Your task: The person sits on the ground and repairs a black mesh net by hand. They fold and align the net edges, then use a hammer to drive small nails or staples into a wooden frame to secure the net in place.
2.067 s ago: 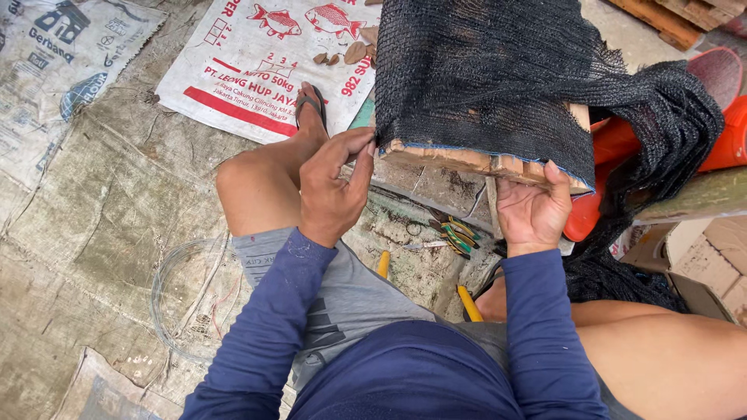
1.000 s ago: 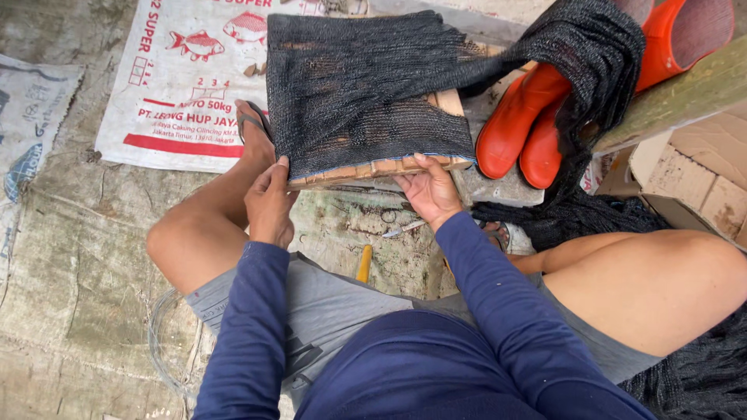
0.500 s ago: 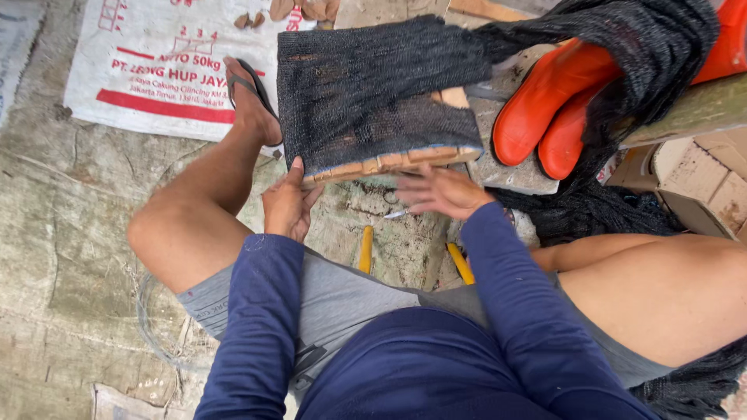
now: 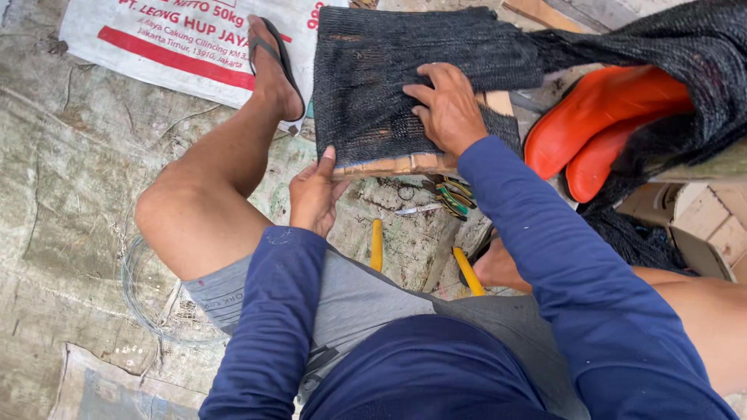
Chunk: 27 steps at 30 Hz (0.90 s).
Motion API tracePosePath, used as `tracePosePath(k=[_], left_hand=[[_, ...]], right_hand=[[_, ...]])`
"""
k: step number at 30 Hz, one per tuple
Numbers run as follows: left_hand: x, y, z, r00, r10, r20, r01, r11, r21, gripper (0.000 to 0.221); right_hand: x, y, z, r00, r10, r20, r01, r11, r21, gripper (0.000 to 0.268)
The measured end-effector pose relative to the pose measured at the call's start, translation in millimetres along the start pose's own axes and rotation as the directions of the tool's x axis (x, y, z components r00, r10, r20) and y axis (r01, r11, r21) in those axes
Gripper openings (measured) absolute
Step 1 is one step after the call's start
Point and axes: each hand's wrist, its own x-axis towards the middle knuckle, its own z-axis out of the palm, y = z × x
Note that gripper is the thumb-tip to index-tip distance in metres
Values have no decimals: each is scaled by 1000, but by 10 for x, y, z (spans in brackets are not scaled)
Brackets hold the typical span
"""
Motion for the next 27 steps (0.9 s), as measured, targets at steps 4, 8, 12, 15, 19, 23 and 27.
tracePosePath(k=[4,8,12,15,19,23,27], left_hand=[[7,-25,-40,999,29,14,-29,1000,0,39],[31,-8,-19,1000,22,2,-22,1000,-9,41],[-12,9,-10,1000,8,4,-8,999,-47,44],[-41,38,21,1000,-3,19,4,997,-79,44],[-62,73,24,999,-31,-45,28,998,-60,42],[-56,41,33,1000,13,18,-11,996,-89,41],[-49,60,3,1000,11,11,-10,996,-87,41]], right_hand=[[-90,74,22,999,-39,-20,38,998,-48,14],[-341,57,-255,995,-91,-37,93,994,49,10],[-557,-101,-398,995,-84,-56,86,996,31,12],[-619,-188,-414,996,-59,-61,62,997,37,13],[-678,-242,-387,995,-60,-78,62,998,23,15],[-793,-231,-380,996,-40,-74,42,999,28,15],[-828,-232,-313,997,-35,-68,37,999,39,15]])
